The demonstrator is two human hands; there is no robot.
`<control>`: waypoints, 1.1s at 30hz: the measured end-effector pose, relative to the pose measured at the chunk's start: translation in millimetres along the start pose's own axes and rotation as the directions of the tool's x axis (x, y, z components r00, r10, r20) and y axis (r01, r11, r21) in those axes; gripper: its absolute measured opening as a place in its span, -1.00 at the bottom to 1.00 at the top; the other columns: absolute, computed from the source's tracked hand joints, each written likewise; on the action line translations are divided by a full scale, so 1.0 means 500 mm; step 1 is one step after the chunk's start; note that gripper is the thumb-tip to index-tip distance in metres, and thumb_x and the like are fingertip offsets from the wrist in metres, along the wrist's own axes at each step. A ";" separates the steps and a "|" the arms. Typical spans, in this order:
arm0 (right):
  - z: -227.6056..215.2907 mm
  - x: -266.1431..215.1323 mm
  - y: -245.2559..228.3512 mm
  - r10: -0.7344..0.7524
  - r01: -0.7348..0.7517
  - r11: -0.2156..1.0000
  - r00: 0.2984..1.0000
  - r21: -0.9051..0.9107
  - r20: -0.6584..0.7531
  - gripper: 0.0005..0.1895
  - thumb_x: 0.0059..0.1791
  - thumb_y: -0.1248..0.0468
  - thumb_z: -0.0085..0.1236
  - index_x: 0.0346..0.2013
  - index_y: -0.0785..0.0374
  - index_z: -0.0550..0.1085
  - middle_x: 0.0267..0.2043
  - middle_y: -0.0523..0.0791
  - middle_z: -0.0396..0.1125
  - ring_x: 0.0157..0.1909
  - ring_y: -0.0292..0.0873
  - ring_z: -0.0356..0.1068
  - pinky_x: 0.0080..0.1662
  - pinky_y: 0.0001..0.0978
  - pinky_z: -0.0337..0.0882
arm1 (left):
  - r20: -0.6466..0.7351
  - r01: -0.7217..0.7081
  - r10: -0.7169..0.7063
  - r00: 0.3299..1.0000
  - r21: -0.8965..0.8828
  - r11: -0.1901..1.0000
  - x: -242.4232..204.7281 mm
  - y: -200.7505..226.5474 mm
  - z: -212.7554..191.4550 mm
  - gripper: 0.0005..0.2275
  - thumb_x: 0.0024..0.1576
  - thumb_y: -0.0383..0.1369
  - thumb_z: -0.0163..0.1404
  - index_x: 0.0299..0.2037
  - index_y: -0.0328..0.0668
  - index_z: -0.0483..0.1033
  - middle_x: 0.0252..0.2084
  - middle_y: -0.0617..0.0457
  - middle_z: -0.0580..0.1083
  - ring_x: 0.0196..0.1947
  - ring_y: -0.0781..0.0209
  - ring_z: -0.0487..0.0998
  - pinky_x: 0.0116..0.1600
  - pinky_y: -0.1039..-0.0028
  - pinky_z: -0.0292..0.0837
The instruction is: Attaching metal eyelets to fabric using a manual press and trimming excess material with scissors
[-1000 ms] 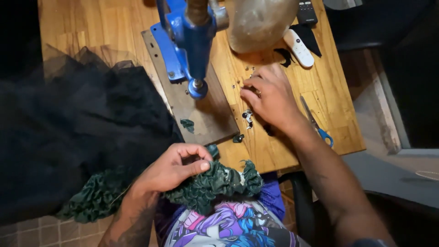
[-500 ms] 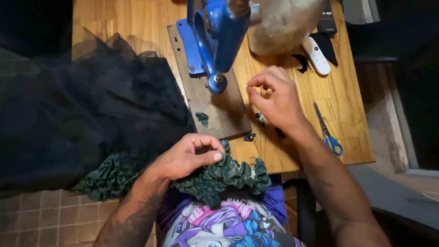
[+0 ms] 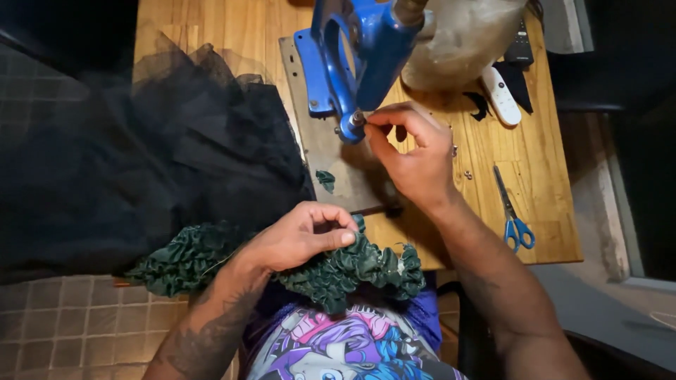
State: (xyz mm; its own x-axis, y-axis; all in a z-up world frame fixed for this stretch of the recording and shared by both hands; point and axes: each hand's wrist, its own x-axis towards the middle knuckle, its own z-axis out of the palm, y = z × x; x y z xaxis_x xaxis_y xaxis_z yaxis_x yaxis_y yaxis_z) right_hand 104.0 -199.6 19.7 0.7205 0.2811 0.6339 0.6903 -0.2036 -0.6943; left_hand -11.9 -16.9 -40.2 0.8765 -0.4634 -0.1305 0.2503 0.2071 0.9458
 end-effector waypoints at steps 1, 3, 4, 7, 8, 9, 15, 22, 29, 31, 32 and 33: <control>-0.001 -0.001 -0.002 -0.010 0.010 1.000 1.000 -0.024 -0.003 -0.86 -0.07 0.55 0.37 -0.29 0.32 0.62 -0.36 -0.05 0.49 -0.37 -0.20 0.43 -0.32 -0.49 0.39 | 0.001 0.000 0.000 1.000 0.001 1.000 0.000 0.003 0.000 -0.90 0.16 -0.37 0.20 -0.28 -0.23 0.64 -0.54 0.27 0.43 -0.48 0.53 0.32 -0.33 0.69 0.20; -0.001 -0.003 -0.002 -0.020 0.020 0.998 1.000 -0.052 -0.007 -0.86 -0.07 0.56 0.36 -0.29 0.31 0.61 -0.35 -0.05 0.49 -0.38 -0.19 0.43 -0.32 -0.48 0.39 | 0.007 -0.001 0.001 1.000 0.003 1.000 0.000 0.007 0.000 -0.90 0.16 -0.36 0.20 -0.29 -0.21 0.64 -0.53 0.29 0.43 -0.48 0.54 0.32 -0.32 0.69 0.20; 0.000 -0.005 0.001 0.013 -0.014 1.000 1.000 -0.016 -0.009 -0.88 -0.06 0.55 0.35 -0.29 0.33 0.61 -0.36 -0.05 0.48 -0.38 -0.21 0.41 -0.31 -0.49 0.39 | 0.009 -0.003 0.003 1.000 0.009 1.000 0.000 0.006 0.000 -0.90 0.16 -0.36 0.20 -0.28 -0.23 0.64 -0.54 0.27 0.43 -0.48 0.53 0.31 -0.33 0.69 0.19; 0.004 -0.011 0.015 0.106 -0.104 0.992 0.994 0.073 -0.019 -0.91 -0.03 0.52 0.33 -0.27 0.34 0.61 -0.36 -0.07 0.48 -0.37 -0.30 0.35 -0.29 -0.51 0.38 | 0.014 -0.004 0.004 1.000 0.010 1.000 0.000 0.003 -0.001 -0.89 0.16 -0.35 0.20 -0.28 -0.24 0.64 -0.54 0.26 0.43 -0.48 0.53 0.31 -0.34 0.69 0.19; 0.006 -0.012 0.020 0.163 -0.159 0.979 0.986 0.130 -0.022 -0.92 -0.02 0.49 0.33 -0.25 0.34 0.62 -0.37 -0.11 0.47 -0.35 -0.37 0.30 -0.28 -0.53 0.38 | 0.012 -0.003 0.003 1.000 0.006 1.000 -0.001 0.003 -0.002 -0.88 0.16 -0.34 0.20 -0.28 -0.23 0.64 -0.55 0.26 0.43 -0.49 0.54 0.32 -0.34 0.70 0.18; 0.003 -0.014 0.006 0.163 -0.159 0.979 0.986 0.129 -0.020 -0.92 -0.02 0.49 0.33 -0.25 0.34 0.62 -0.37 -0.11 0.47 -0.35 -0.37 0.30 -0.28 -0.53 0.38 | 0.012 -0.004 0.004 1.000 0.005 1.000 -0.001 -0.002 -0.002 -0.88 0.16 -0.34 0.20 -0.28 -0.23 0.64 -0.55 0.26 0.43 -0.49 0.54 0.32 -0.34 0.70 0.18; -0.017 -0.035 -0.079 0.352 -0.373 0.904 0.927 0.209 0.131 -0.93 -0.01 0.44 0.30 -0.23 0.35 0.61 -0.38 -0.16 0.44 -0.35 -0.44 0.29 -0.27 -0.56 0.39 | 0.000 -0.002 0.002 1.000 -0.003 1.000 -0.003 0.006 0.001 -0.90 0.16 -0.34 0.20 -0.29 -0.20 0.64 -0.54 0.27 0.44 -0.48 0.54 0.33 -0.33 0.70 0.19; -0.031 -0.056 -0.070 0.360 -0.383 0.900 0.922 0.209 0.139 -0.92 -0.02 0.46 0.30 -0.23 0.39 0.60 -0.38 -0.10 0.42 -0.36 -0.38 0.27 -0.28 -0.55 0.35 | -0.011 0.001 -0.001 1.000 0.008 1.000 0.000 0.011 0.004 -0.89 0.16 -0.35 0.20 -0.27 -0.21 0.65 -0.54 0.28 0.44 -0.48 0.54 0.32 -0.33 0.71 0.18; -0.003 -0.030 -0.001 0.454 -0.447 0.881 0.891 0.157 -0.007 -0.90 -0.04 0.40 0.34 -0.24 0.25 0.61 -0.34 -0.23 0.46 -0.36 -0.53 0.27 -0.27 -0.74 0.34 | -0.016 -0.012 0.012 1.000 -0.006 1.000 0.002 0.000 0.002 -0.90 0.15 -0.35 0.21 -0.28 -0.21 0.65 -0.54 0.27 0.44 -0.48 0.54 0.32 -0.34 0.72 0.18; 0.009 -0.015 0.028 0.332 -0.325 0.938 0.943 0.122 -0.037 -0.87 -0.06 0.47 0.36 -0.25 0.31 0.59 -0.37 -0.14 0.44 -0.39 -0.42 0.30 -0.30 -0.64 0.33 | -0.023 -0.019 0.019 1.000 0.003 1.000 0.002 -0.003 -0.001 -0.90 0.15 -0.36 0.20 -0.28 -0.22 0.66 -0.54 0.26 0.44 -0.48 0.53 0.32 -0.34 0.71 0.18; 0.013 -0.010 0.043 0.205 -0.200 0.977 0.976 0.077 -0.067 -0.84 -0.09 0.54 0.39 -0.27 0.36 0.58 -0.40 -0.06 0.43 -0.42 -0.31 0.33 -0.33 -0.55 0.33 | -0.021 -0.026 0.026 0.999 0.011 1.000 0.004 -0.006 -0.001 -0.90 0.15 -0.36 0.20 -0.28 -0.22 0.66 -0.54 0.26 0.44 -0.48 0.52 0.32 -0.34 0.71 0.18; 0.013 -0.011 0.038 0.206 -0.201 0.977 0.976 0.077 -0.066 -0.84 -0.09 0.54 0.39 -0.27 0.36 0.58 -0.40 -0.06 0.43 -0.42 -0.31 0.33 -0.33 -0.55 0.33 | -0.021 -0.025 0.025 0.999 0.010 1.000 0.000 -0.010 0.001 -0.90 0.15 -0.36 0.20 -0.28 -0.22 0.66 -0.54 0.26 0.44 -0.48 0.52 0.32 -0.34 0.71 0.18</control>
State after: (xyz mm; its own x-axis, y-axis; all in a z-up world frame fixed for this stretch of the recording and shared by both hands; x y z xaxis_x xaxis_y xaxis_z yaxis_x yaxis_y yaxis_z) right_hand 112.7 -198.8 0.9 0.8501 0.1708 0.4982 0.5243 -0.1833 -0.8316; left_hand -13.3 -18.5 -44.5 0.8911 -0.4396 -0.1126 0.2241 0.2103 0.9516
